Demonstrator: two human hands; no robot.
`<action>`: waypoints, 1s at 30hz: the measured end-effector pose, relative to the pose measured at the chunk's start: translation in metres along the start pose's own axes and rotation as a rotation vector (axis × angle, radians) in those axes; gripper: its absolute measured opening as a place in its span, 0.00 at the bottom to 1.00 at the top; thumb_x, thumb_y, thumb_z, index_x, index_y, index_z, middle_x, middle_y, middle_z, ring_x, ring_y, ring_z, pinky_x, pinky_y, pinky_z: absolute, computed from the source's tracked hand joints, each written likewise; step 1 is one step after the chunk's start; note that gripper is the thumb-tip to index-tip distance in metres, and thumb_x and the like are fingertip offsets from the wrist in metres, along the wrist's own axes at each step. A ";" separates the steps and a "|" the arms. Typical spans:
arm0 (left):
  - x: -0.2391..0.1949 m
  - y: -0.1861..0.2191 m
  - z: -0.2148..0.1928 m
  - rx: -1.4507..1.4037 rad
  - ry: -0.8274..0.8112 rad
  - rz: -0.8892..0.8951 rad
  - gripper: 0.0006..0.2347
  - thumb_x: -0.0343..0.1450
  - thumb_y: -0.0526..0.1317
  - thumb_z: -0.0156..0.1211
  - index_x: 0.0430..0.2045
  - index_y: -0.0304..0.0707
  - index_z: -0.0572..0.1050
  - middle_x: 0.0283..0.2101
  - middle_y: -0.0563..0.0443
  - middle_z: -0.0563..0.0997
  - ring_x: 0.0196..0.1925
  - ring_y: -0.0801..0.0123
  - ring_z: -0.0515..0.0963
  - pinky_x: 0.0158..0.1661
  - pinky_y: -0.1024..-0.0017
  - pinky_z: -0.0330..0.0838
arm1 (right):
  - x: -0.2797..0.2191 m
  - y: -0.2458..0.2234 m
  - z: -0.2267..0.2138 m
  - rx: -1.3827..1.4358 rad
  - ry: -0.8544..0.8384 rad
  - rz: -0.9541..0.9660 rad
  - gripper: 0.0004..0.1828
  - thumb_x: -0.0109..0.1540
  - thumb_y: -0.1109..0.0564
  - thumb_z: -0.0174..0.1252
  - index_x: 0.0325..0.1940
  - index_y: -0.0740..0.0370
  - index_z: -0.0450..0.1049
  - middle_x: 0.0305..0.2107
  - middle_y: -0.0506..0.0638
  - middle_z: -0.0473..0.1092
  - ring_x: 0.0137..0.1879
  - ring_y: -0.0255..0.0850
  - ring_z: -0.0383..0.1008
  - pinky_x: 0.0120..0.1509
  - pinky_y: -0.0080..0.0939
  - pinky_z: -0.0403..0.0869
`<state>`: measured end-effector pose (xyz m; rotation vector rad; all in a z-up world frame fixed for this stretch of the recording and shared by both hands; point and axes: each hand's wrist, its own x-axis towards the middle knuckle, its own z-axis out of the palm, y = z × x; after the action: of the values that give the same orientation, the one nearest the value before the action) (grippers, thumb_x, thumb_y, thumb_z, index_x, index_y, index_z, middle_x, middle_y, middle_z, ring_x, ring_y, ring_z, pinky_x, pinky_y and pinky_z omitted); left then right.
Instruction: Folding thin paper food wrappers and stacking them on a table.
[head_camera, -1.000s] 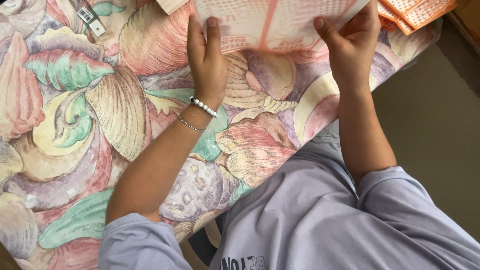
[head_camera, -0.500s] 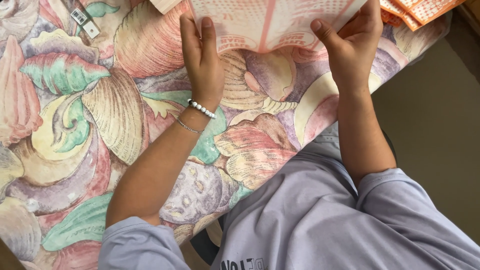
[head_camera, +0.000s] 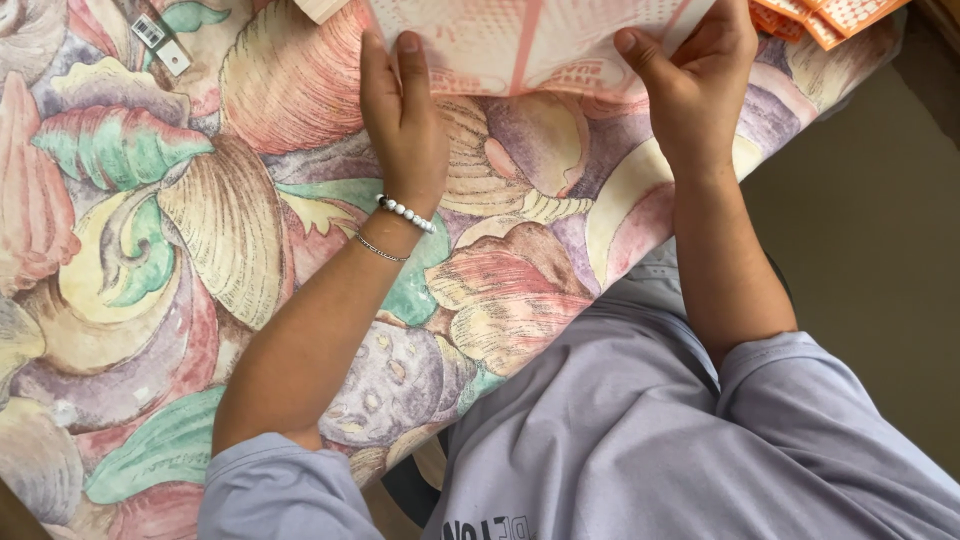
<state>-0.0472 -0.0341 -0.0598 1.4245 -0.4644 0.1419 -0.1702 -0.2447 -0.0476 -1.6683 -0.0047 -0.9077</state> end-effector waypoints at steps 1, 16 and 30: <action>0.001 0.002 0.000 -0.020 0.006 0.022 0.12 0.78 0.49 0.46 0.33 0.41 0.66 0.32 0.57 0.70 0.36 0.76 0.71 0.40 0.76 0.71 | 0.001 0.000 0.001 0.006 -0.001 -0.012 0.20 0.70 0.70 0.68 0.58 0.64 0.65 0.50 0.56 0.72 0.58 0.46 0.74 0.62 0.45 0.76; -0.001 0.005 0.002 -0.101 -0.073 -0.039 0.13 0.77 0.52 0.48 0.39 0.42 0.66 0.35 0.55 0.72 0.37 0.75 0.73 0.38 0.77 0.71 | 0.001 0.006 -0.004 -0.065 -0.003 0.026 0.20 0.69 0.69 0.72 0.55 0.63 0.67 0.48 0.54 0.73 0.56 0.44 0.76 0.60 0.45 0.79; 0.000 -0.009 0.000 -0.031 -0.183 -0.080 0.16 0.77 0.54 0.48 0.39 0.41 0.71 0.34 0.55 0.77 0.35 0.72 0.77 0.33 0.78 0.74 | -0.005 0.025 -0.017 -0.127 0.058 0.154 0.21 0.68 0.66 0.78 0.45 0.59 0.68 0.35 0.45 0.71 0.41 0.32 0.69 0.44 0.35 0.72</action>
<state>-0.0438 -0.0357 -0.0682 1.4297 -0.5565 -0.0600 -0.1718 -0.2644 -0.0704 -1.7332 0.2227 -0.8537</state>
